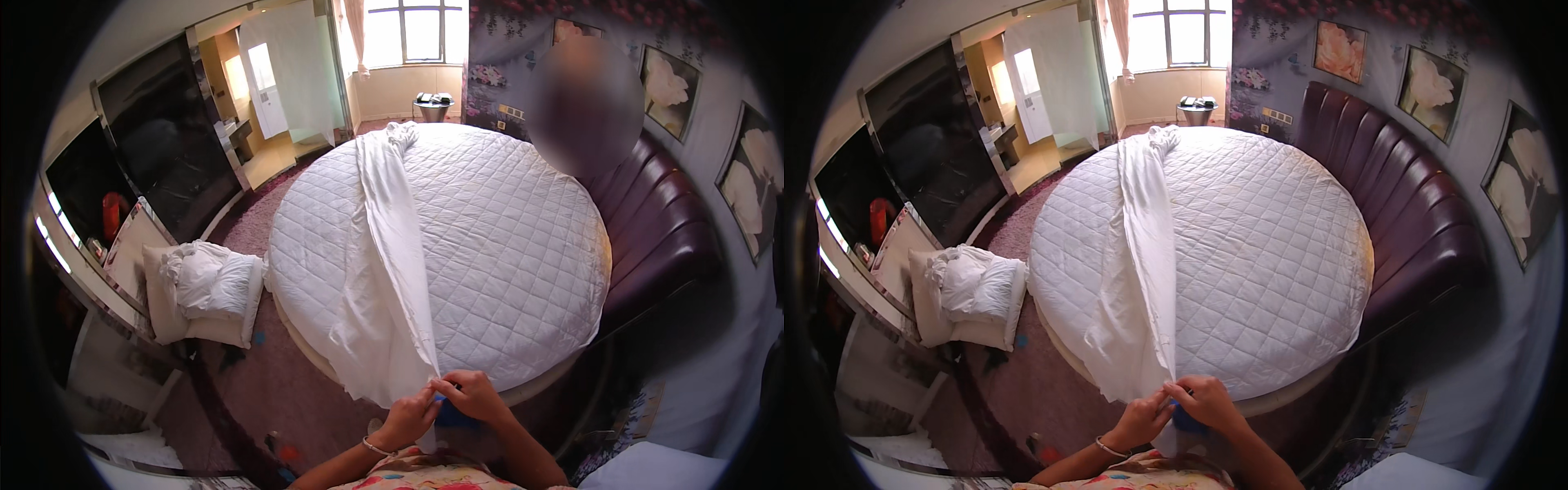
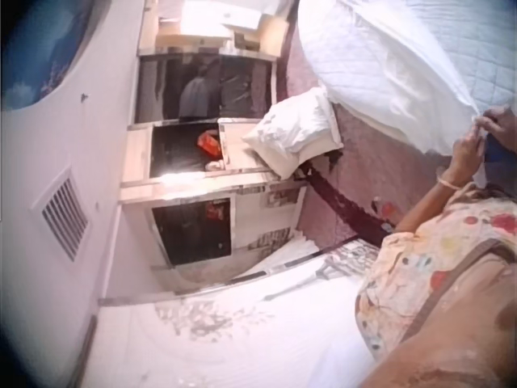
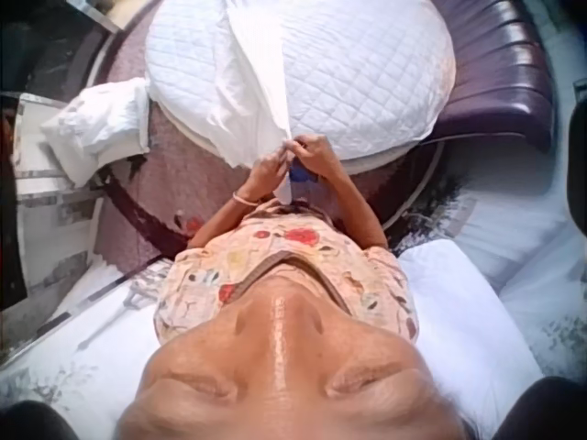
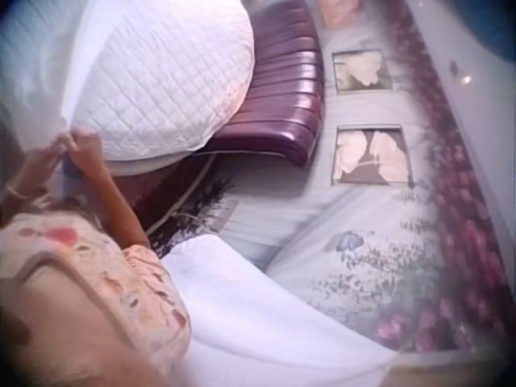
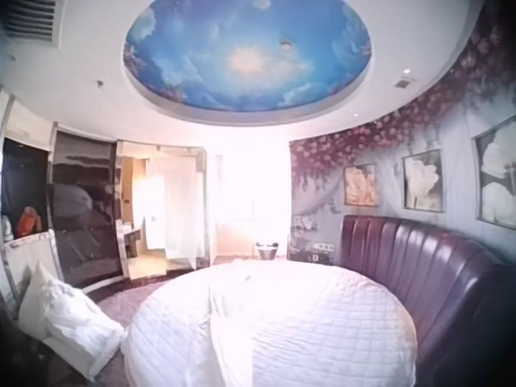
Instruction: The person wipes a round mattress with a blue cloth, then picks up a white sheet and spreads it over the mattress, smoothing it out.
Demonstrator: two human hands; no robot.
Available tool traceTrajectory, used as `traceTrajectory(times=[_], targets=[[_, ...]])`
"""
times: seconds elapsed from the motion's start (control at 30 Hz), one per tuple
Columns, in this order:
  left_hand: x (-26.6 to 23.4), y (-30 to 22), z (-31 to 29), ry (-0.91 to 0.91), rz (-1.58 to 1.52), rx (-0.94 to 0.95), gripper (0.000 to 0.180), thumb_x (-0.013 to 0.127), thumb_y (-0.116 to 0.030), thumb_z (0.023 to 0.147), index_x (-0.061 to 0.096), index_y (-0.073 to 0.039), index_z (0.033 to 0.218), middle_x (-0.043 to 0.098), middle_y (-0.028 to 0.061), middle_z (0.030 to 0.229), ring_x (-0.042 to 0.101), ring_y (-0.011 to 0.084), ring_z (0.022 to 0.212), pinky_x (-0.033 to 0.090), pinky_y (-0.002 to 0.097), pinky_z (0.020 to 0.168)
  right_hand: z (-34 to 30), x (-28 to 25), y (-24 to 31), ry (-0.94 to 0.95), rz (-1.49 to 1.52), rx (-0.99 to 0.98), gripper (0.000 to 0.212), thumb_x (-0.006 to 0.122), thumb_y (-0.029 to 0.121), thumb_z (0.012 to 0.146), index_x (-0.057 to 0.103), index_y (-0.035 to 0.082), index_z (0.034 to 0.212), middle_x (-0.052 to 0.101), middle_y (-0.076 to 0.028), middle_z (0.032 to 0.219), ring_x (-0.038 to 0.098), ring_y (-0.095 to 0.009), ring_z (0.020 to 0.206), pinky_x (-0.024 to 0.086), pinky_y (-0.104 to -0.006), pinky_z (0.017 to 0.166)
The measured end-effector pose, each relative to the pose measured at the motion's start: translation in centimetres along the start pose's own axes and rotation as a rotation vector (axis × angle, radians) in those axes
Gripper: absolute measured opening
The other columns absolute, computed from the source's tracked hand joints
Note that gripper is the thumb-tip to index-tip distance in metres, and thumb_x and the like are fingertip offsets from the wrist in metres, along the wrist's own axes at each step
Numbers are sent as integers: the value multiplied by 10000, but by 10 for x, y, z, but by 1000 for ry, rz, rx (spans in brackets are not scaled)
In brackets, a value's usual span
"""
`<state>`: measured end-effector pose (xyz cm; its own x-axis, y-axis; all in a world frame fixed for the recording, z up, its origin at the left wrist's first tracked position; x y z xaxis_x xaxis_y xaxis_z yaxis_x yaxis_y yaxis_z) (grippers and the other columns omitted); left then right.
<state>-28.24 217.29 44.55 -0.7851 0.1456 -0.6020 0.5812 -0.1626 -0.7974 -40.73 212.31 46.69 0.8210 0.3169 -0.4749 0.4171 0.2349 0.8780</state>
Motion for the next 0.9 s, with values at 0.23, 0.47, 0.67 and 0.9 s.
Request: traceTrajectory(times=[0.23,0.47,0.67,0.9], targets=[[42,-23,6,5,152,93,267,609,-157,864,578,-6,1082,617,214,704,620,406,651,497,455,559,2,-20,-21,-100,-342,53,330,670,383,806,671,53,828,667,-125,804,650,-320,746,505,-417,664],[71,-20,23,128,305,150,159,603,-163,860,580,-91,1000,598,139,609,604,348,539,476,444,475,27,-3,-84,134,-691,258,288,681,355,760,655,78,834,680,-134,822,663,-339,805,515,-448,705],[82,-10,42,172,117,231,120,607,-166,860,606,-127,973,609,120,632,616,334,575,484,429,496,30,-14,-102,115,-594,306,261,663,344,767,656,90,824,677,-154,770,669,-345,786,517,-464,699],[119,-9,64,397,146,437,173,637,-187,839,628,-150,1007,644,91,720,635,289,608,487,409,493,53,-27,-119,129,-470,307,415,660,489,770,672,78,822,681,-164,790,672,-348,796,519,-480,716]])
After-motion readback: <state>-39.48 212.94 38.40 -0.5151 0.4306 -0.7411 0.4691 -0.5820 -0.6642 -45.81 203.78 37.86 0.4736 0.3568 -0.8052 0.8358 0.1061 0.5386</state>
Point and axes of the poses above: each hand's wrist, its own z-axis towards the middle knuckle, its own x-axis out of the palm, y = z × x, the point moved 7 cm from there along z, towards the middle knuckle
